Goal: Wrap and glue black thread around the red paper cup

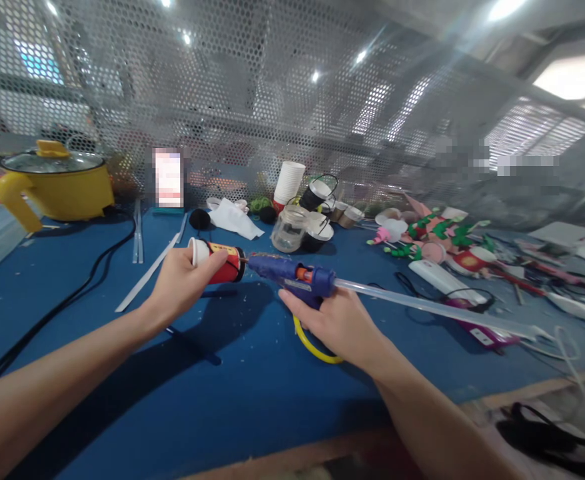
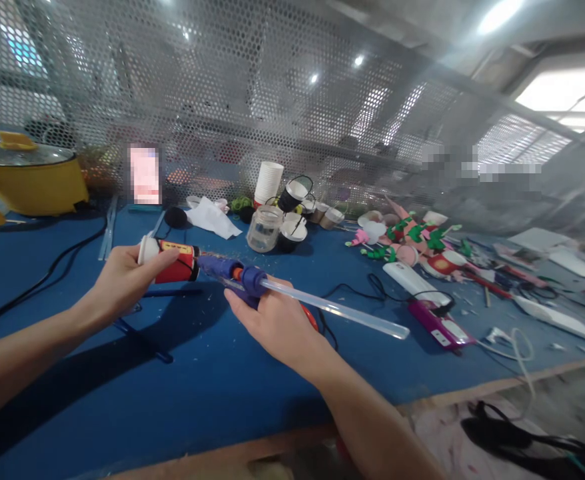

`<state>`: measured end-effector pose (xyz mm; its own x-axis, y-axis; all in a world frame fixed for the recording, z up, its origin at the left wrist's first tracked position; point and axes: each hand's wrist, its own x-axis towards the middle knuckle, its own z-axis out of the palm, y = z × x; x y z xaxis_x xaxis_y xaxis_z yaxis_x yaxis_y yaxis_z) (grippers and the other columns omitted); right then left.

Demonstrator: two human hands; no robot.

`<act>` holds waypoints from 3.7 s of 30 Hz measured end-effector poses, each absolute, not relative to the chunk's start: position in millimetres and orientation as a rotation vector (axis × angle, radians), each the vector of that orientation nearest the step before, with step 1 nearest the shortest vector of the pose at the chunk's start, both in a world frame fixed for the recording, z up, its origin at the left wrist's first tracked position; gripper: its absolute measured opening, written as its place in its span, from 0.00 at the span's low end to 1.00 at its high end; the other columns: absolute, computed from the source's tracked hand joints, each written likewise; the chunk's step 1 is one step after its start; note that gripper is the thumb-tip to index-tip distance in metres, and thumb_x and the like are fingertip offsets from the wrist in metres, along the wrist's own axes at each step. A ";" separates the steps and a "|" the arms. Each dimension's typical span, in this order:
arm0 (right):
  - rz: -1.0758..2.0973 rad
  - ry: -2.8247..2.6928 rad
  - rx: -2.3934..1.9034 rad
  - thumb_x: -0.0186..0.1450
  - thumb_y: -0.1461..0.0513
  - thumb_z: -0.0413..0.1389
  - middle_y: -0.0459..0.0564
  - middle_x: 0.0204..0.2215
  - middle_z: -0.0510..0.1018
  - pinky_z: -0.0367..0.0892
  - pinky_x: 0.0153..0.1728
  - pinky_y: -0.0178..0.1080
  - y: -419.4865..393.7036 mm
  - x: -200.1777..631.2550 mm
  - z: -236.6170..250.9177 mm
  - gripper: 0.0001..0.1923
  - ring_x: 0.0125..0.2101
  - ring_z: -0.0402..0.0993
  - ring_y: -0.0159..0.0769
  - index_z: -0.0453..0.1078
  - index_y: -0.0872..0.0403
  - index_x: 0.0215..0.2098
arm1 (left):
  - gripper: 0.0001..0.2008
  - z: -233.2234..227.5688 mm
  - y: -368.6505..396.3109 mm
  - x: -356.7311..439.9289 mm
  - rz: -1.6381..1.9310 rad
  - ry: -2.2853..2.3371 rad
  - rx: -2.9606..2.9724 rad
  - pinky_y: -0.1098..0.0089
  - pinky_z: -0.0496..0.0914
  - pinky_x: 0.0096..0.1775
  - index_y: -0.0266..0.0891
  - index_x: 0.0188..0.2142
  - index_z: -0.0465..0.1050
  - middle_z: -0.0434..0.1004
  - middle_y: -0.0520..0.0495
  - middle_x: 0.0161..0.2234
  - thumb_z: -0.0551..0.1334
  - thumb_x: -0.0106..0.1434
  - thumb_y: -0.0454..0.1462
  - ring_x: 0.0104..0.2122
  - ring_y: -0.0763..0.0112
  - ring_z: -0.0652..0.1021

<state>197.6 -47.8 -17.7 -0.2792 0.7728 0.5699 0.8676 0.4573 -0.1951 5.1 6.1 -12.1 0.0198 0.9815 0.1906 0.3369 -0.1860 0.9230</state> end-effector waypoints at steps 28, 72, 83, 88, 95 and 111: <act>-0.211 -2.108 -1.396 0.60 0.60 0.46 0.53 0.24 0.75 0.66 0.27 0.41 -49.3 193.6 -17.3 0.12 0.26 0.72 0.41 0.70 0.55 0.28 | 0.13 -12.3 5.5 6.7 1.147 1.395 1.527 0.78 0.45 0.12 0.33 0.19 0.69 0.55 0.57 0.12 0.59 0.48 0.43 0.13 0.83 0.53; -0.201 -2.120 -1.365 0.60 0.60 0.46 0.52 0.20 0.75 0.66 0.24 0.38 -48.9 196.4 -14.1 0.13 0.22 0.72 0.38 0.71 0.57 0.29 | 0.19 -21.5 6.4 -1.9 1.273 1.347 2.047 0.74 0.49 0.17 0.39 0.11 0.53 0.50 0.56 0.13 0.57 0.51 0.43 0.16 0.79 0.54; -0.166 -2.140 -1.424 0.60 0.60 0.46 0.55 0.23 0.76 0.66 0.25 0.38 -47.2 196.9 -16.4 0.14 0.25 0.73 0.40 0.72 0.59 0.31 | 0.19 -26.1 10.9 -3.5 1.365 1.202 2.219 0.76 0.50 0.16 0.37 0.11 0.54 0.52 0.56 0.12 0.57 0.52 0.41 0.14 0.81 0.55; -0.007 -2.025 -1.481 0.59 0.59 0.49 0.49 0.20 0.75 0.65 0.23 0.36 -44.7 196.4 -18.8 0.11 0.21 0.71 0.36 0.70 0.57 0.30 | 0.18 -34.9 14.7 -5.5 1.373 1.046 2.412 0.76 0.52 0.17 0.37 0.11 0.56 0.53 0.56 0.11 0.58 0.53 0.37 0.15 0.80 0.56; 0.072 -2.051 -1.450 0.59 0.59 0.49 0.45 0.12 0.69 0.63 0.21 0.36 -44.0 197.8 -19.4 0.11 0.16 0.67 0.35 0.70 0.56 0.29 | 0.17 -36.1 14.7 -6.9 1.337 1.067 2.355 0.76 0.52 0.17 0.36 0.12 0.58 0.54 0.56 0.12 0.57 0.54 0.38 0.15 0.80 0.57; 0.186 -1.995 -1.451 0.58 0.59 0.51 0.42 0.09 0.65 0.60 0.18 0.34 -45.9 197.3 -16.7 0.09 0.15 0.66 0.33 0.67 0.55 0.24 | 0.16 -35.6 16.0 -6.8 1.405 0.921 2.519 0.76 0.52 0.18 0.37 0.13 0.56 0.53 0.57 0.12 0.58 0.54 0.35 0.15 0.81 0.56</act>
